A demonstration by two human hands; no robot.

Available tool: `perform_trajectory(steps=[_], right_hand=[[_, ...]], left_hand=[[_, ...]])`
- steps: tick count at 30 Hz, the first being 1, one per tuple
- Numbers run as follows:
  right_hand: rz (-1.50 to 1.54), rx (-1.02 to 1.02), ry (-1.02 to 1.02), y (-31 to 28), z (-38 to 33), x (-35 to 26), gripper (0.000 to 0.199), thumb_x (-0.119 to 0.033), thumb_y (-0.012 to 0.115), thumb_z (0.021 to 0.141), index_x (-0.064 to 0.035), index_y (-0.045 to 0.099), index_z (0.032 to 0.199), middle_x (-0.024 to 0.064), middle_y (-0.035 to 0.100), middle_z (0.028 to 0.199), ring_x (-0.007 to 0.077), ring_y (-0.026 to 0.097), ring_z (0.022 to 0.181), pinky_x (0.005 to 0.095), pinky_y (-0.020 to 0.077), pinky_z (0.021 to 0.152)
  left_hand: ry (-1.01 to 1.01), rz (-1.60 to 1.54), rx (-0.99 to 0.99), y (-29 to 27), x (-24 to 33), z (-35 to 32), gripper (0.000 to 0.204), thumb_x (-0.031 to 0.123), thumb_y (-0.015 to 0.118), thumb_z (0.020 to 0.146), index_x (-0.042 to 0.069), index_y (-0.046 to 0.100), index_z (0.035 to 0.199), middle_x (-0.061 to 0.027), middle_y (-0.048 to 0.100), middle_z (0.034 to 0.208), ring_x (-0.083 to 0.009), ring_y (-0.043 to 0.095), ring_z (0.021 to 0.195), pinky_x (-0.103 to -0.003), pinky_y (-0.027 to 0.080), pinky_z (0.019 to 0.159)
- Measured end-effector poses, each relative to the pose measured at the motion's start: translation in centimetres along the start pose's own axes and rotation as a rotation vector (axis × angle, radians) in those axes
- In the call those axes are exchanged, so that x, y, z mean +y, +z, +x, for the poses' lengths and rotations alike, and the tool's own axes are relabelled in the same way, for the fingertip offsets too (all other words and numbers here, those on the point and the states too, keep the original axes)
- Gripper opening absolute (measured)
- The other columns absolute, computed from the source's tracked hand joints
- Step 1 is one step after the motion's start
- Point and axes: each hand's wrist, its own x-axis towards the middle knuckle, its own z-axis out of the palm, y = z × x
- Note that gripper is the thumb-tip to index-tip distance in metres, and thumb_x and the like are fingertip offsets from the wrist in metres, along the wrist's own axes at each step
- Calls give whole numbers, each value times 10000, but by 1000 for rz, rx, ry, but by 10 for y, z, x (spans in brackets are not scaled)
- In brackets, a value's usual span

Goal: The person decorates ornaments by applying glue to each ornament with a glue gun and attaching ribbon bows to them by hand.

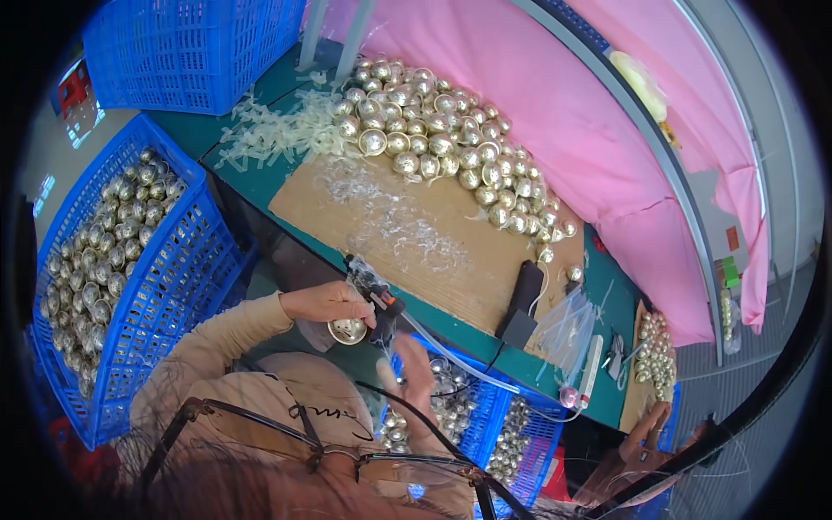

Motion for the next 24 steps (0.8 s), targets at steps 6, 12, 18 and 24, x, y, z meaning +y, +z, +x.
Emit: perform_trajectory(steps=[6, 12, 18, 24], right_hand=[[922, -138, 585, 40, 37, 47, 469, -231, 681, 775, 6, 512, 1142, 49, 570, 1011, 130, 533, 890, 270, 424, 797], [808, 11, 561, 65, 59, 40, 223, -207, 646, 824, -16, 616, 934, -3, 592, 793, 69, 511, 689, 222, 410, 606], [1025, 296, 621, 56, 82, 26, 371, -326, 494, 914, 23, 572, 1009, 109, 640, 898, 155, 607, 685, 288, 505, 595], [1225, 229, 671, 38, 60, 43, 408, -396, 550, 867, -5, 560, 985, 175, 637, 835, 171, 550, 522, 253, 434, 463]], left_hand=[[24, 117, -80, 6, 6, 5, 328, 271, 483, 941, -7, 656, 948, -57, 657, 832, -107, 585, 779, -272, 461, 724], [7, 135, -8, -4, -5, -6, 321, 272, 494, 939, -3, 658, 964, -78, 667, 862, -121, 598, 809, -280, 467, 740], [96, 136, 129, -12, -29, -31, 337, 268, 460, 953, -6, 654, 933, -124, 620, 1101, -186, 536, 1090, -301, 399, 925], [-6, -91, 368, -35, -17, -42, 363, 261, 440, 961, -46, 631, 929, -148, 618, 1084, -212, 531, 1103, -323, 383, 959]])
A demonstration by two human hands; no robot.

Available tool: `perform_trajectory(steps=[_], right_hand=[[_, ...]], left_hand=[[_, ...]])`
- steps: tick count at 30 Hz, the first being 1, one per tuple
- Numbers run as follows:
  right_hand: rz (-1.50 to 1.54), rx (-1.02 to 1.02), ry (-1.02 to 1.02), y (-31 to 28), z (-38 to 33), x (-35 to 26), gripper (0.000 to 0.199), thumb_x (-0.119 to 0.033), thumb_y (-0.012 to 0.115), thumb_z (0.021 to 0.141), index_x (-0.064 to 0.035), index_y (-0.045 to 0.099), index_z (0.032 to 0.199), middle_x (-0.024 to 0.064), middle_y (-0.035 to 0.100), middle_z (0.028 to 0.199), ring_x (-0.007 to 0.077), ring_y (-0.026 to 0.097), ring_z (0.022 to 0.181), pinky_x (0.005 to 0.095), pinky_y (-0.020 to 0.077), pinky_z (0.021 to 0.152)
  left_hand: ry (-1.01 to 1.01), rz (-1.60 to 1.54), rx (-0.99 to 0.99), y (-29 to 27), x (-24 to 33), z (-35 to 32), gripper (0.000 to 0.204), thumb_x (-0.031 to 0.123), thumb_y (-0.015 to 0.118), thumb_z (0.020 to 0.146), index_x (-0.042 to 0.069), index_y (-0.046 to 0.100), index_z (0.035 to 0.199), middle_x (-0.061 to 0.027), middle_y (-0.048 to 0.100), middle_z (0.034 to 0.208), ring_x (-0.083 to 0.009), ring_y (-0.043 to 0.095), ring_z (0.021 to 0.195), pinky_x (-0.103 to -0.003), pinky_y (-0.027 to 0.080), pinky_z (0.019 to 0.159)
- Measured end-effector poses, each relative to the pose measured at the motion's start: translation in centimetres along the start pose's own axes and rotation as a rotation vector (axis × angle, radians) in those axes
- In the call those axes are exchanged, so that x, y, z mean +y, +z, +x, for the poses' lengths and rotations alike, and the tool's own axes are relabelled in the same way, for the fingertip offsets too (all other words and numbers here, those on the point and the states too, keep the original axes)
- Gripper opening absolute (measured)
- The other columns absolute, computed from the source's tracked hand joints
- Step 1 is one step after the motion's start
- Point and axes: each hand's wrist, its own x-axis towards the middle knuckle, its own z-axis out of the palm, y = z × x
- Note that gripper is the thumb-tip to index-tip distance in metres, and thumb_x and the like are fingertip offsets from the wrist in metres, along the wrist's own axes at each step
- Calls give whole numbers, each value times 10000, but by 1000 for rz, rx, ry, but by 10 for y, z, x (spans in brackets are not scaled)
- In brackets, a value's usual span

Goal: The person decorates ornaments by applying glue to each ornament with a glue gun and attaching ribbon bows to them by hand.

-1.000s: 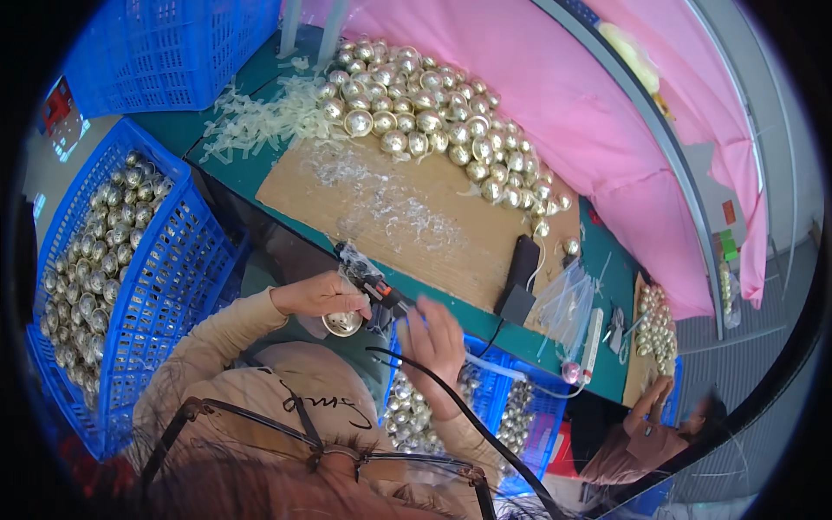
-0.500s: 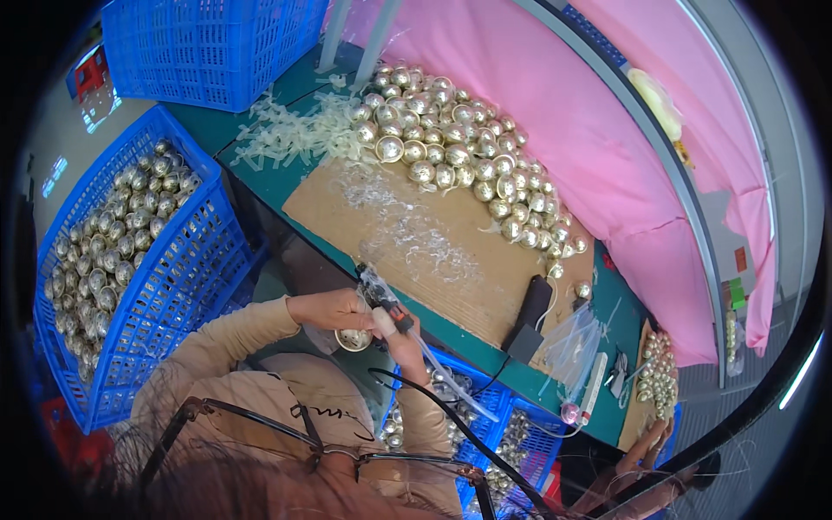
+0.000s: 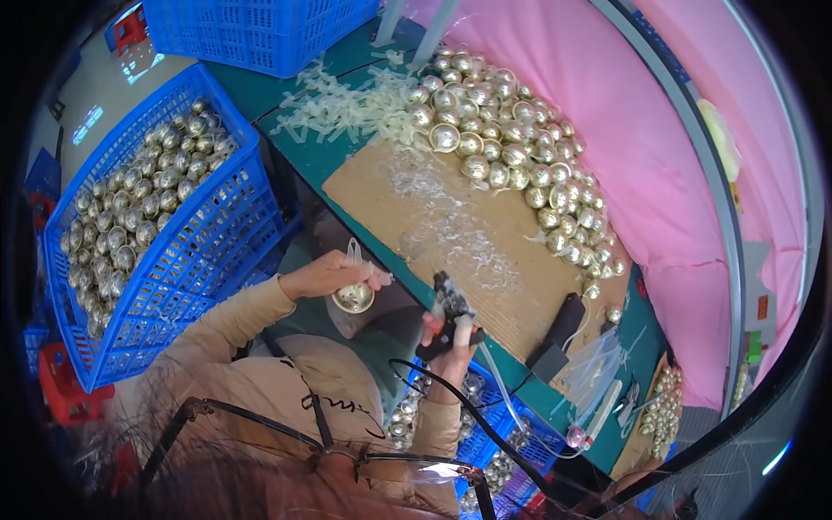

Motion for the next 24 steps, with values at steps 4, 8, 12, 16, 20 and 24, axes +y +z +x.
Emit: perform_trajectory(steps=[4, 8, 12, 16, 20, 24], right_hand=[[-305, -71, 99, 9, -21, -3, 181, -115, 695, 752, 14, 610, 846, 83, 617, 690, 133, 549, 526, 224, 415, 481], [-500, -114, 173, 29, -30, 0, 196, -37, 734, 711, 7, 620, 864, 33, 600, 626, 95, 552, 534, 212, 422, 498], [-586, -144, 165, 33, -27, 4, 226, -59, 727, 734, 5, 625, 924, 26, 611, 665, 79, 550, 552, 204, 435, 512], [-597, -160, 148, 35, -23, 7, 271, -68, 721, 745, 14, 620, 982, 26, 628, 734, 75, 553, 565, 215, 452, 519], [-634, -148, 190, 34, -22, 15, 300, -70, 718, 749, 14, 618, 1019, 30, 639, 775, 73, 564, 622, 218, 465, 572], [-672, -175, 59, 33, -24, 20, 299, -68, 714, 752, 9, 624, 1027, 23, 648, 842, 70, 569, 743, 213, 455, 676]], left_hand=[[32, 41, 158, -11, -11, 3, 354, 249, 429, 967, -42, 629, 945, -106, 639, 1003, -165, 573, 987, -284, 425, 889], [77, 59, 240, -10, -20, 7, 361, 283, 446, 961, -23, 634, 935, -30, 619, 820, -79, 563, 779, -232, 453, 722], [67, 10, 224, -11, -21, 10, 360, 289, 449, 959, -19, 635, 935, -34, 622, 820, -80, 566, 783, -234, 455, 723], [20, 73, 226, -9, -18, 10, 343, 271, 431, 969, -21, 609, 950, -38, 613, 878, -97, 559, 851, -253, 443, 780], [33, 97, 238, -9, -18, 10, 348, 277, 431, 968, -18, 613, 947, -41, 617, 883, -99, 561, 859, -255, 444, 788], [40, 101, 247, -10, -22, 11, 346, 268, 429, 968, -21, 618, 941, -45, 622, 889, -106, 567, 870, -255, 444, 794]])
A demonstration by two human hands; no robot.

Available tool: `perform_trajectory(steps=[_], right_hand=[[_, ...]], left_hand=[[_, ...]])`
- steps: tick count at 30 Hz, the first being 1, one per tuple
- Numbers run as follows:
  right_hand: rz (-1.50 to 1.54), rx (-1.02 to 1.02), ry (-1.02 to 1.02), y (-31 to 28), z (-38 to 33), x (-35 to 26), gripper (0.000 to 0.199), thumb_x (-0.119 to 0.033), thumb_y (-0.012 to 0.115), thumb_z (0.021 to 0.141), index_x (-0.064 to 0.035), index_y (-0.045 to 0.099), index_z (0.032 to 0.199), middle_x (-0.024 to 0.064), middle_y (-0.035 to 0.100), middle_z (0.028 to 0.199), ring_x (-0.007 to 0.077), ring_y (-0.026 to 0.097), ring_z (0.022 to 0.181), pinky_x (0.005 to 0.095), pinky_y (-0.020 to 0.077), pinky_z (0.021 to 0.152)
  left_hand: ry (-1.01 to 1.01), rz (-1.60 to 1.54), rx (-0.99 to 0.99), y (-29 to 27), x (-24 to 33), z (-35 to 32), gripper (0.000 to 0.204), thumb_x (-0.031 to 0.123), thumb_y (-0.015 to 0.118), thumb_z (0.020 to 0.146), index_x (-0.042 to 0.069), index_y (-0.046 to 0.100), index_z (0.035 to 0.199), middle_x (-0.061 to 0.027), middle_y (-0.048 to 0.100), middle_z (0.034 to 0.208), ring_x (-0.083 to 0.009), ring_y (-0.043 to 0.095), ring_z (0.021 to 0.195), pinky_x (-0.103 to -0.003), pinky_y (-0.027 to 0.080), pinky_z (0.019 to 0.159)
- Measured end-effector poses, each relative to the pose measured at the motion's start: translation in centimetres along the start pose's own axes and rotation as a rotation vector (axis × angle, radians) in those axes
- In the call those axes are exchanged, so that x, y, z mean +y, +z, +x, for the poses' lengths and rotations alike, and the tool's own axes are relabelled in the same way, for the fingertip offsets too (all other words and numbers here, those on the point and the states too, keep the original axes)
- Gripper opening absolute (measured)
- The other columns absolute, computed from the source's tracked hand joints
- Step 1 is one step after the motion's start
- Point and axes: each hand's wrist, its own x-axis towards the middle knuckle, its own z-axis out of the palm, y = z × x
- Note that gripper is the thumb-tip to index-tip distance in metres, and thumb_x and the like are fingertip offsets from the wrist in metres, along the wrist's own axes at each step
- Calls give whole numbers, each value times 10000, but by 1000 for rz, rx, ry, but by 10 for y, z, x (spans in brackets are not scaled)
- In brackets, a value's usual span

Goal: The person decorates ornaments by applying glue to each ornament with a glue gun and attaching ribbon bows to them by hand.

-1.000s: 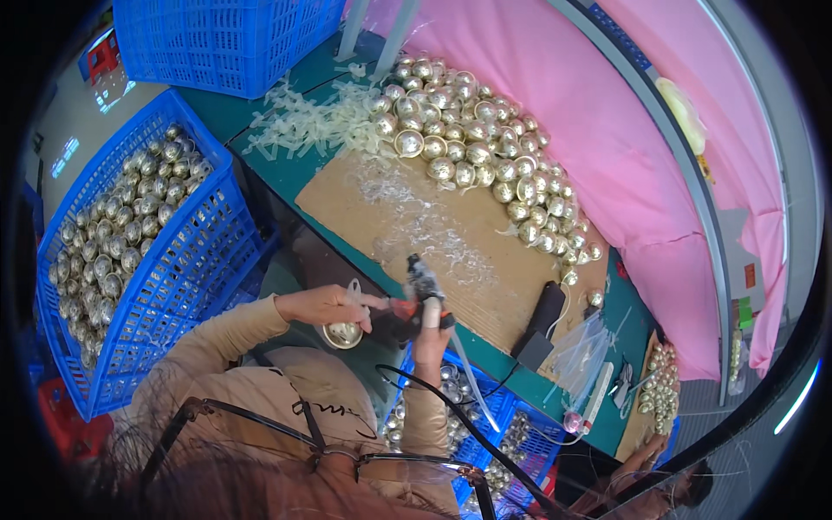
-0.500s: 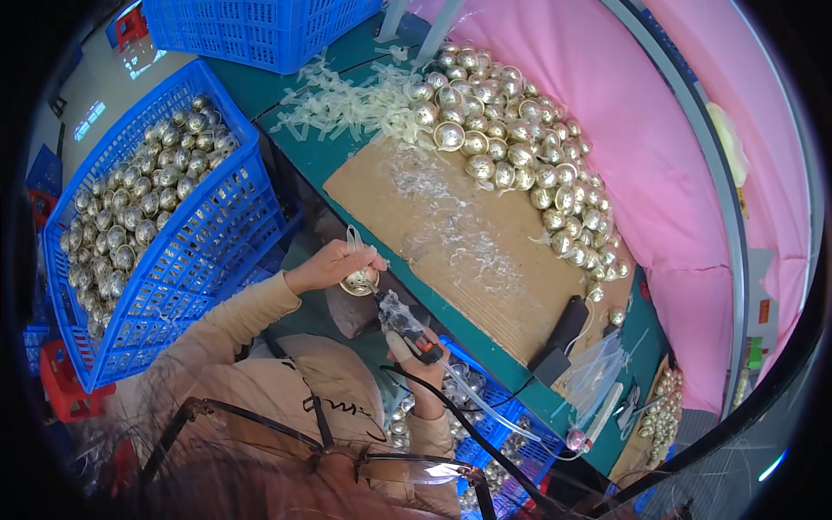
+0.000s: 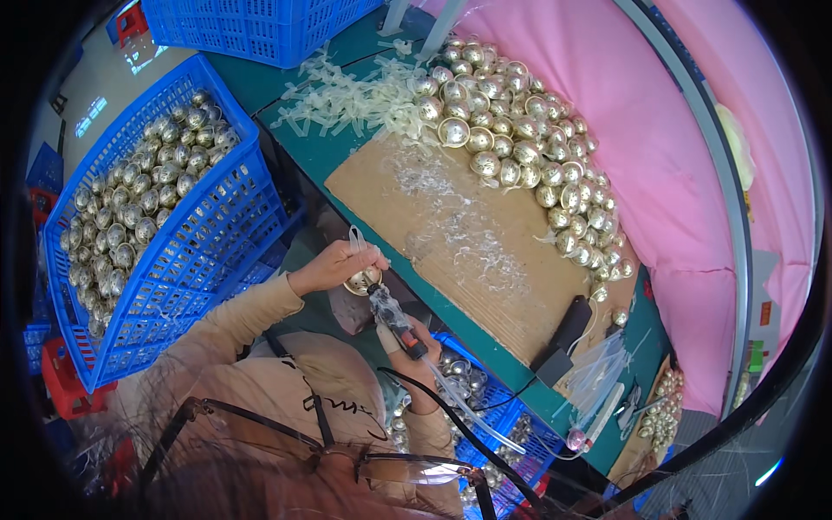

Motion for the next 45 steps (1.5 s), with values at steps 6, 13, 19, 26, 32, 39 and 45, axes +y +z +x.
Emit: perform_trajectory(steps=[6, 13, 19, 26, 32, 39, 45], right_hand=[[-76, 8, -37, -6, -3, 16, 306, -148, 730, 756, -1, 624, 1002, 40, 645, 777, 80, 571, 607, 220, 472, 559], [119, -14, 72, -8, -6, 6, 305, -72, 689, 779, 4, 623, 1067, 46, 655, 978, 86, 582, 860, 226, 447, 777], [107, 2, 78, -8, -1, 15, 312, -70, 692, 777, 13, 621, 1070, 57, 653, 997, 96, 590, 880, 231, 449, 805], [119, 16, 103, -21, -5, 10, 294, -64, 697, 771, 12, 630, 1047, 62, 656, 986, 110, 603, 875, 236, 460, 804], [-500, 354, -165, -80, 33, 22, 339, -259, 745, 722, 12, 576, 835, 155, 637, 777, 260, 634, 685, 322, 490, 616], [-977, 464, -240, -129, 107, 47, 351, -227, 686, 676, 60, 594, 856, 251, 587, 797, 403, 567, 788, 433, 454, 708], [-985, 526, -96, -131, 117, 54, 377, -258, 714, 661, 58, 578, 813, 245, 587, 790, 389, 565, 760, 442, 444, 674]], left_hand=[[-10, 19, 0, 0, -2, -1, 339, 241, 423, 969, -32, 621, 931, -55, 626, 903, -119, 574, 885, -257, 445, 802], [32, 5, -10, 1, -1, -2, 334, 237, 421, 970, -35, 613, 943, -58, 619, 919, -115, 568, 889, -259, 446, 794], [34, 13, -13, 5, 0, -1, 332, 238, 425, 969, -34, 613, 940, -53, 617, 907, -108, 567, 867, -256, 446, 786], [113, 5, 44, 3, -7, 3, 318, 216, 424, 966, -37, 614, 929, -72, 626, 900, -129, 575, 873, -264, 443, 804], [98, 111, 83, 0, 13, 7, 331, 217, 413, 968, -41, 615, 920, -83, 640, 899, -140, 584, 878, -267, 441, 810], [123, 69, 154, -2, 12, 7, 334, 231, 434, 959, -41, 624, 918, -66, 633, 837, -103, 566, 815, -245, 445, 757], [62, 34, 201, -9, 7, 12, 353, 244, 434, 964, -46, 628, 908, -56, 624, 821, -83, 555, 774, -231, 445, 724]])
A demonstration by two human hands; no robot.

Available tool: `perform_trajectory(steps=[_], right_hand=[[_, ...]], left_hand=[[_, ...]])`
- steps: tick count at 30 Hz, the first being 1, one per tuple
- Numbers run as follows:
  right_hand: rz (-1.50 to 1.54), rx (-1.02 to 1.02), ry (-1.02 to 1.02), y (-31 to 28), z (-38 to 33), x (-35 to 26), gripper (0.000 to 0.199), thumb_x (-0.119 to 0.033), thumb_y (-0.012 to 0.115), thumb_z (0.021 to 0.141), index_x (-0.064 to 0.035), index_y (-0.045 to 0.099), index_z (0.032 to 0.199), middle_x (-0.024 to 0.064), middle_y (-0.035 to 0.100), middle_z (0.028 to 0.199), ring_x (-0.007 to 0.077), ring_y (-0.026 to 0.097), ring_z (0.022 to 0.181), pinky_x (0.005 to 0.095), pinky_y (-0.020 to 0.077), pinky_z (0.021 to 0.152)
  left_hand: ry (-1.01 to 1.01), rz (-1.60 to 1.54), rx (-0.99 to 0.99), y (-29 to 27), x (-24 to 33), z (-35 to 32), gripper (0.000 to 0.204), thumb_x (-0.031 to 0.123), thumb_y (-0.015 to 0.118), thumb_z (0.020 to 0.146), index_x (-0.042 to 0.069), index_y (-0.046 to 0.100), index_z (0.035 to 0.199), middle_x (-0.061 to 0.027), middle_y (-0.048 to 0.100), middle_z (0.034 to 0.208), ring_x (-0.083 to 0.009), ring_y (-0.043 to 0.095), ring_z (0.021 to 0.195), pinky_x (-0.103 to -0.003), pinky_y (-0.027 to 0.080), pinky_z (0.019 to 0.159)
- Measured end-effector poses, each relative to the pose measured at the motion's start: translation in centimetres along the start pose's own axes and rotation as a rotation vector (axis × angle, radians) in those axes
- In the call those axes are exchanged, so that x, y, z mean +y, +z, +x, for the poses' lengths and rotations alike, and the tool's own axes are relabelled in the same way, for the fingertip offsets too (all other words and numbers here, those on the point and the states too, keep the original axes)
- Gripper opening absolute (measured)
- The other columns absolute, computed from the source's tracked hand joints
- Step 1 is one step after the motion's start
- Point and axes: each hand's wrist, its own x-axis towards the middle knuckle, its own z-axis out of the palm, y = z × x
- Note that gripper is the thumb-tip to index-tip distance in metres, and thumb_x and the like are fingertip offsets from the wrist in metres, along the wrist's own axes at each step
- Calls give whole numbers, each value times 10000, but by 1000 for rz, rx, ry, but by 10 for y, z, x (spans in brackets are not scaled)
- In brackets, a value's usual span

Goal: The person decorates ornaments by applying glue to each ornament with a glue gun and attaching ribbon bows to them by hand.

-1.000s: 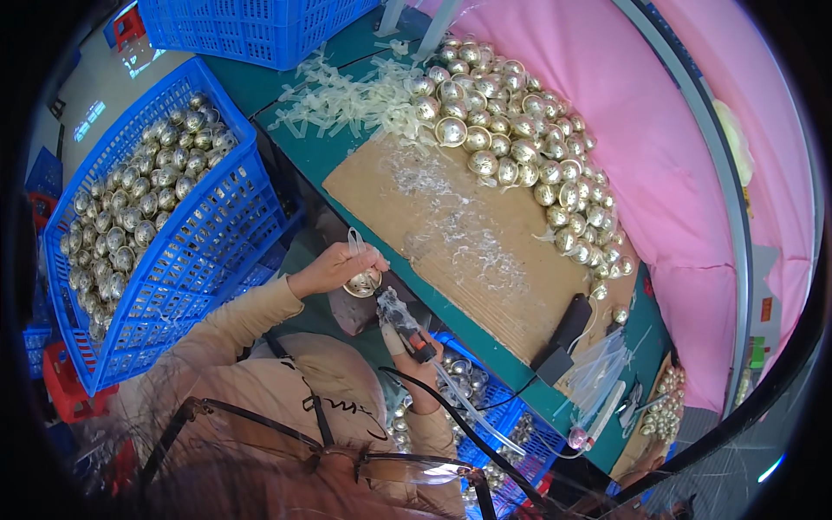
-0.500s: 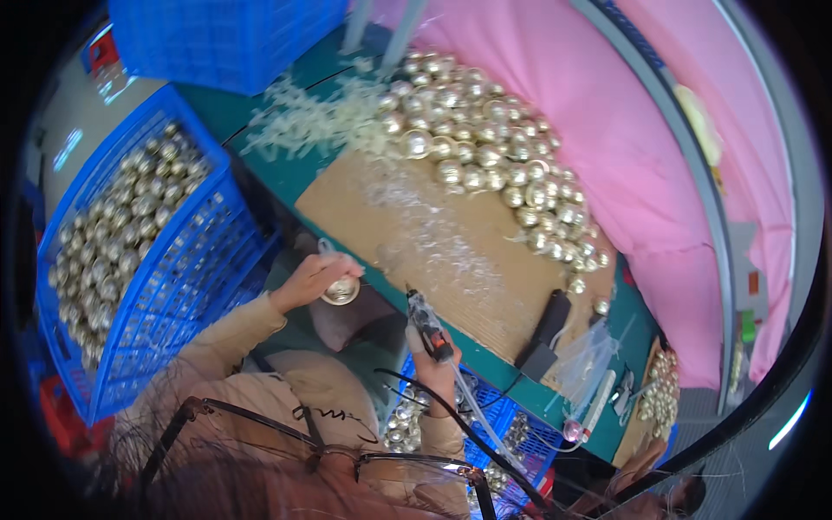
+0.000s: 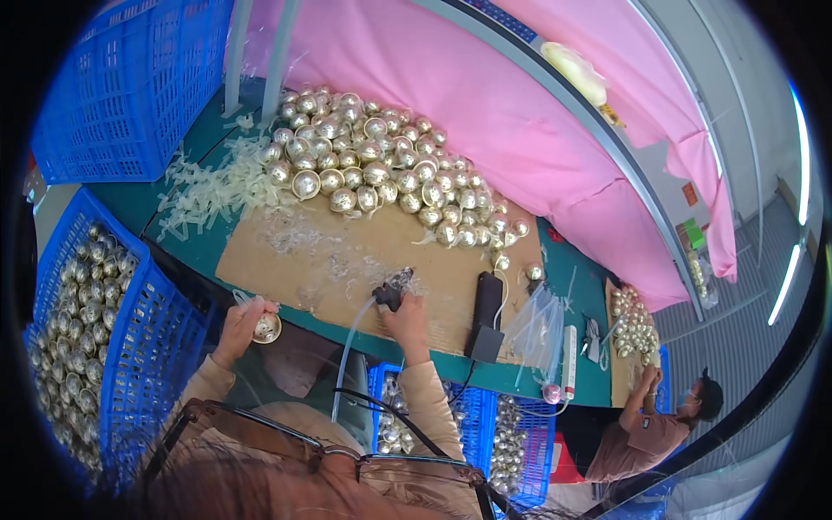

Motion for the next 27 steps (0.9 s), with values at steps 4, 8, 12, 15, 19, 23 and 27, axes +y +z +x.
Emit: perform_trajectory(steps=[4, 8, 12, 15, 19, 23, 27], right_hand=[[22, -88, -94, -34, -5, -12, 423, -245, 740, 645, 60, 570, 882, 219, 592, 803, 352, 573, 726, 415, 463, 662], [133, -4, -104, -53, 13, -20, 413, -253, 708, 692, 8, 590, 990, 195, 615, 890, 322, 607, 764, 403, 487, 675], [342, 26, -189, -25, 73, -56, 308, -189, 682, 714, -25, 623, 969, 148, 638, 840, 280, 615, 705, 378, 489, 633], [269, 25, -249, 21, 115, -80, 247, -129, 650, 703, -28, 627, 927, 134, 632, 808, 268, 608, 695, 367, 488, 631], [308, -103, -470, 40, 125, -130, 288, -187, 643, 723, -24, 633, 960, 146, 642, 803, 287, 620, 731, 382, 488, 667], [237, -143, -512, 73, 139, -164, 300, -150, 631, 708, -36, 624, 985, 153, 624, 779, 284, 614, 720, 387, 485, 666], [92, -234, -587, 86, 146, -198, 306, -142, 587, 732, -58, 610, 1026, 170, 624, 815, 317, 613, 754, 422, 479, 685]], left_hand=[[-32, -30, 15, -3, -4, 1, 359, 253, 433, 966, -42, 631, 912, -55, 626, 827, -81, 555, 777, -228, 443, 724], [-13, -15, 18, -6, -5, 6, 356, 248, 426, 968, -37, 632, 913, -58, 630, 837, -84, 557, 787, -230, 444, 731], [3, 5, 3, -6, 3, 6, 357, 248, 421, 969, -34, 633, 915, -60, 635, 857, -86, 559, 802, -232, 443, 741], [-1, -19, 13, -9, 2, 5, 360, 251, 420, 970, -34, 634, 920, -59, 634, 863, -88, 559, 810, -234, 442, 747], [-20, -24, 27, -24, 5, 1, 364, 256, 417, 971, -34, 633, 934, -61, 633, 883, -95, 565, 834, -241, 442, 767], [6, -41, 51, -31, 8, 0, 357, 256, 418, 970, -32, 627, 942, -66, 638, 909, -103, 572, 863, -247, 442, 789], [-34, -69, 59, -41, 12, -5, 369, 285, 406, 974, -17, 616, 947, -54, 622, 929, -107, 566, 883, -249, 439, 820]])
